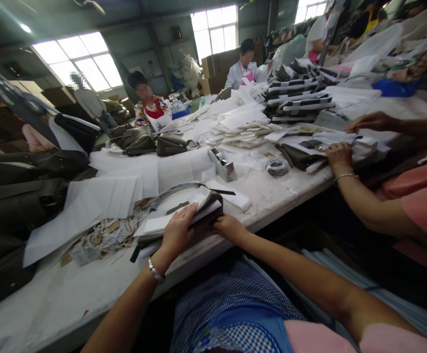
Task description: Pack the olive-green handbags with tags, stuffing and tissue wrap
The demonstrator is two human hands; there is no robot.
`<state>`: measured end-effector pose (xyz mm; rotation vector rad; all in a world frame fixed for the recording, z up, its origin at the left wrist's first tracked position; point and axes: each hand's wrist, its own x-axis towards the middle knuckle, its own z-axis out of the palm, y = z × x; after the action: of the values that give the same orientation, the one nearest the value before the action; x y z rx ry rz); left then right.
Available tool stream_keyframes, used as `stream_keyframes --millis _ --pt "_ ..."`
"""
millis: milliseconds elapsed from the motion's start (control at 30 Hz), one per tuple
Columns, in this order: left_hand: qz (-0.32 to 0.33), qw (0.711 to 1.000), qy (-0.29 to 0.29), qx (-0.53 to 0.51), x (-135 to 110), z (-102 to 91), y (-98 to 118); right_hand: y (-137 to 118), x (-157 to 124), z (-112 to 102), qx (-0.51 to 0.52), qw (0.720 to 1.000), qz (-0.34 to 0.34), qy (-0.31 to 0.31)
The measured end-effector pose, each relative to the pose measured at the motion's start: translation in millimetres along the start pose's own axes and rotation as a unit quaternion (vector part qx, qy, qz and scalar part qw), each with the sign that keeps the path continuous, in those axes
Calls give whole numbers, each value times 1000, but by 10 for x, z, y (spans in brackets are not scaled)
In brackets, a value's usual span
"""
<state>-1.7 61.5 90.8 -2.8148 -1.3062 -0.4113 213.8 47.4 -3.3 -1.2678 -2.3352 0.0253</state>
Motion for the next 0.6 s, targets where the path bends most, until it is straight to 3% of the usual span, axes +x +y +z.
stream_keyframes --millis 367,500,600 --pt "9 998 27 58 -274 350 100 -197 -404 -104 -16 992 -68 106" --pt "30 992 61 105 -347 525 151 -243 -398 -177 -25 993 -88 76" --pt "28 989 82 120 -365 614 162 -311 -295 -410 -14 989 -145 6"
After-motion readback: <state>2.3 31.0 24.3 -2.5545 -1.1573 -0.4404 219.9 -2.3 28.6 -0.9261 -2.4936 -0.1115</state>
